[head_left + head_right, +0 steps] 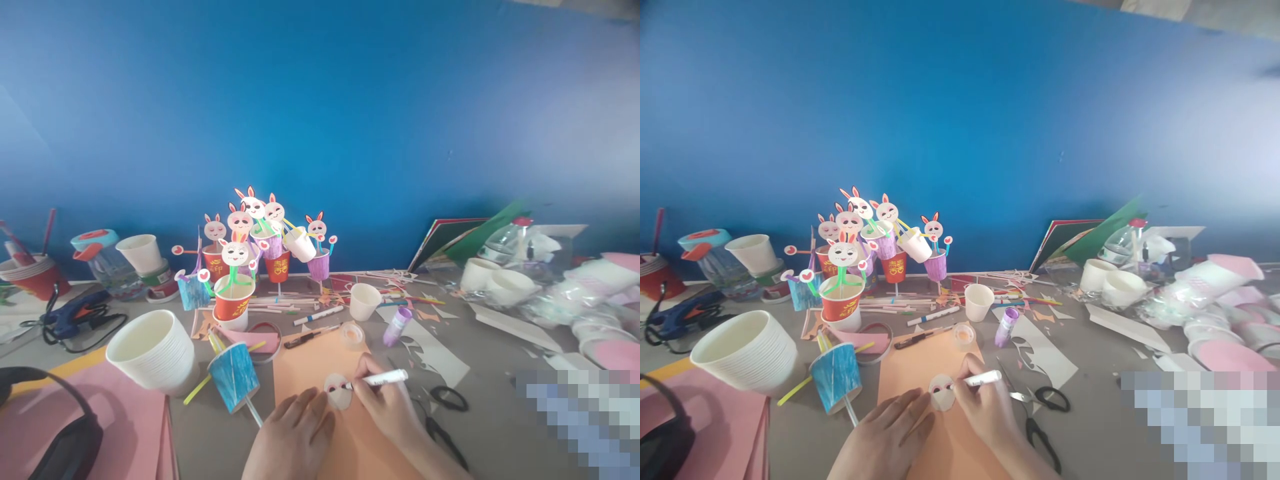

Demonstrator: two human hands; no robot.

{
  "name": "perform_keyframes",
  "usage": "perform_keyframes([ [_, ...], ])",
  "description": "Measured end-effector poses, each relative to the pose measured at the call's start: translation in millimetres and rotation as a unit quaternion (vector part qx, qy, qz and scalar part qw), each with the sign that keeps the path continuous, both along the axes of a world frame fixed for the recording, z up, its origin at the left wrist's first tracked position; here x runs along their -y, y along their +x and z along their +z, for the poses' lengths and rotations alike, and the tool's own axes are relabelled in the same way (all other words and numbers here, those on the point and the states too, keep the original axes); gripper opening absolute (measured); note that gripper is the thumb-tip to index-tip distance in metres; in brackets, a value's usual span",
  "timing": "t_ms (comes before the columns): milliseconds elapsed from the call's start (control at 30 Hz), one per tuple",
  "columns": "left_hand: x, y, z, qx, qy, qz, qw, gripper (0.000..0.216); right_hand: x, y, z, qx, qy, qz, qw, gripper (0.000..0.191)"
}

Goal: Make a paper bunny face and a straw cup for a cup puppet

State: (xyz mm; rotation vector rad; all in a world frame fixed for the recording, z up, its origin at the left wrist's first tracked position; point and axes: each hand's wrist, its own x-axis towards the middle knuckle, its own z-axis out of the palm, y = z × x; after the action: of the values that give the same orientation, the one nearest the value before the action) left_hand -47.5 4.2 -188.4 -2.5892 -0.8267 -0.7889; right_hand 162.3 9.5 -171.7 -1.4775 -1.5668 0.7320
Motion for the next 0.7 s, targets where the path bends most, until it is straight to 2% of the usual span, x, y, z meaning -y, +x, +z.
perform_keyframes([
  [700,-0.8,0.8,1.4,0.008,0.003,-0.001,1.000,0.021,-0.1,0.9,-2.2,0.023,0.014,-0.012,1.000,0.020],
])
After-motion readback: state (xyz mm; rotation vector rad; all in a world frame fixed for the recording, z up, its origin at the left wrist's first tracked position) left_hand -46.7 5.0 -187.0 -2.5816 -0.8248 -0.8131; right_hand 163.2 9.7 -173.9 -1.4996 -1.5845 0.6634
